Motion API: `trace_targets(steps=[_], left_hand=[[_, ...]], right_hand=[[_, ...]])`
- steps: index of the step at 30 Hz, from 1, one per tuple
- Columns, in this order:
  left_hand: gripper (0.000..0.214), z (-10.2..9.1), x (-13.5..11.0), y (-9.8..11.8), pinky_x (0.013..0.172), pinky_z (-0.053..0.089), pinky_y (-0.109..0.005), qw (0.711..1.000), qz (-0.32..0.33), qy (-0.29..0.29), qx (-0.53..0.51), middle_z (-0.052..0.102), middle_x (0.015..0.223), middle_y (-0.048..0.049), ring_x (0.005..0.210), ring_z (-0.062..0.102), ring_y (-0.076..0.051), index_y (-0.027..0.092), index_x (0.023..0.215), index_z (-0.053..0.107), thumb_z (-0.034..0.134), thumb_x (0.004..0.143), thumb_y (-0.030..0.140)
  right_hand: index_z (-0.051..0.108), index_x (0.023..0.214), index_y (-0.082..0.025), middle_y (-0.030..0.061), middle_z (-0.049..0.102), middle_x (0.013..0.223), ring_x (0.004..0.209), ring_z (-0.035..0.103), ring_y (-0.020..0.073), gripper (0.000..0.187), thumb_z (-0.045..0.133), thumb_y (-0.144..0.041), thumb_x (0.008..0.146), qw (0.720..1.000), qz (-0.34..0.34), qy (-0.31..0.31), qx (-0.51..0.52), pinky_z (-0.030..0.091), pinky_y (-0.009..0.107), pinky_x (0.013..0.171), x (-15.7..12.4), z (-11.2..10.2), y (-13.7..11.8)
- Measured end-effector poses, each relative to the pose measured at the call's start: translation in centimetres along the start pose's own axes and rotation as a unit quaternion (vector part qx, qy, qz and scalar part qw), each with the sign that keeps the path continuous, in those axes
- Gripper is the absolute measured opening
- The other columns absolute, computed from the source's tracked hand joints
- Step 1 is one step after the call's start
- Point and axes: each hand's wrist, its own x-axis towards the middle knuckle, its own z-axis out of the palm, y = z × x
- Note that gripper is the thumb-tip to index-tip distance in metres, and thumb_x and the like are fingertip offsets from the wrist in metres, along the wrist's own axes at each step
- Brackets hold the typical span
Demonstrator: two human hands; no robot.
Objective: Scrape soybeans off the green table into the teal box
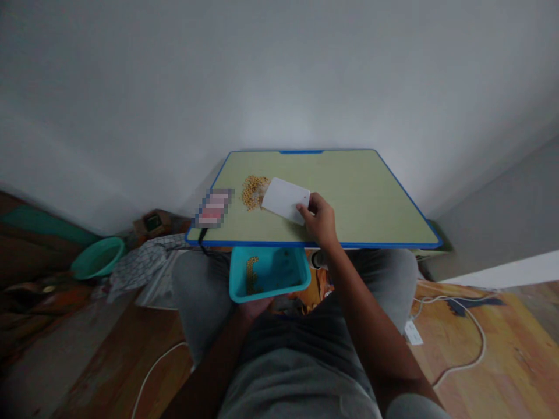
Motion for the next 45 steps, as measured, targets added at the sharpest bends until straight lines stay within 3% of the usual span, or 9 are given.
trace_targets(steps=[6,11,15,19,25,27,32,37,45], left_hand=[[0.081,-1.3,0.6,-0.6,0.136,0.022,-0.062,0.999,0.026,-0.017,0.027,0.070,0.157,-0.0071,0.171,0.024,-0.037,0.019,0.162,0.056,0.024,0.106,0.068],[0.073,-3.3,1.5,-0.6,0.136,0.021,-0.062,0.998,0.007,-0.063,0.016,0.069,0.158,-0.0001,0.173,0.019,-0.034,0.030,0.158,0.063,0.025,0.107,0.066],[0.074,-4.0,2.0,-0.6,0.139,0.014,-0.060,0.995,-0.001,-0.092,-0.029,0.056,0.169,-0.0054,0.173,0.015,-0.034,0.024,0.149,0.070,0.028,0.107,0.066],[0.076,-3.9,2.2,-0.7,0.139,0.012,-0.064,0.993,0.002,-0.110,-0.037,0.045,0.176,-0.0123,0.172,0.017,-0.037,0.020,0.147,0.072,0.033,0.106,0.071],[0.078,-4.0,2.4,-0.6,0.135,0.011,-0.073,0.991,-0.006,-0.128,-0.028,0.059,0.166,-0.0102,0.172,0.019,-0.040,0.026,0.139,0.078,0.026,0.105,0.073],[0.077,-3.6,2.2,-0.6,0.135,0.013,-0.071,0.993,0.004,-0.112,-0.023,0.062,0.163,-0.0085,0.171,0.018,-0.041,0.026,0.141,0.077,0.026,0.105,0.072],[0.086,-1.1,0.8,-0.5,0.132,0.022,-0.067,0.999,0.026,-0.031,0.016,0.053,0.170,-0.0119,0.168,0.026,-0.048,0.020,0.164,0.054,0.031,0.101,0.075],[0.089,0.7,-0.1,0.0,0.129,0.021,-0.073,0.999,0.032,-0.030,0.023,0.052,0.170,-0.0123,0.168,0.024,-0.050,0.022,0.168,0.048,0.026,0.101,0.076],[0.081,-1.3,0.9,-0.1,0.129,0.018,-0.077,0.996,0.026,-0.089,0.006,0.050,0.172,-0.0104,0.169,0.021,-0.047,0.026,0.164,0.055,0.026,0.105,0.073]], right_hand=[[0.065,0.088,-0.023,0.0043,0.070,0.082,0.074,0.063,0.0205,0.024,0.073,-0.044,0.081,1.000,-0.007,-0.004,-0.004,0.053,0.035,0.071,0.0,0.0,-0.1],[0.063,0.088,-0.024,0.0029,0.068,0.080,0.073,0.060,0.0197,0.025,0.073,-0.046,0.080,1.000,-0.007,-0.020,-0.004,0.051,0.034,0.070,0.0,0.1,-0.2],[0.062,0.086,-0.025,0.0033,0.067,0.082,0.074,0.060,0.0201,0.026,0.073,-0.048,0.080,1.000,-0.003,-0.026,-0.007,0.050,0.034,0.070,-0.1,0.1,-0.2],[0.062,0.087,-0.025,0.0035,0.068,0.084,0.078,0.061,0.0213,0.029,0.073,-0.052,0.081,0.999,-0.001,-0.043,-0.002,0.050,0.034,0.072,-0.1,0.2,0.0],[0.063,0.087,-0.025,0.0028,0.068,0.085,0.078,0.061,0.0205,0.028,0.074,-0.050,0.082,0.997,-0.009,-0.072,0.009,0.049,0.034,0.074,-0.1,0.1,-0.1],[0.062,0.085,-0.025,0.0023,0.067,0.083,0.076,0.060,0.0197,0.026,0.074,-0.048,0.082,0.996,-0.014,-0.084,0.013,0.049,0.034,0.073,-0.1,0.1,-0.3],[0.062,0.080,-0.024,0.0006,0.065,0.077,0.072,0.057,0.0181,0.027,0.076,-0.047,0.081,0.994,-0.009,-0.107,0.016,0.047,0.032,0.068,-0.2,-0.1,-0.5],[0.065,0.084,-0.022,0.0015,0.070,0.079,0.072,0.060,0.0176,0.030,0.079,-0.048,0.080,0.987,0.012,-0.148,0.054,0.050,0.032,0.068,-0.3,-0.3,-0.5],[0.065,0.077,-0.022,-0.0004,0.066,0.071,0.065,0.056,0.0157,0.034,0.084,-0.049,0.077,0.975,0.053,-0.213,0.046,0.043,0.028,0.058,-0.7,-0.9,-1.1]])
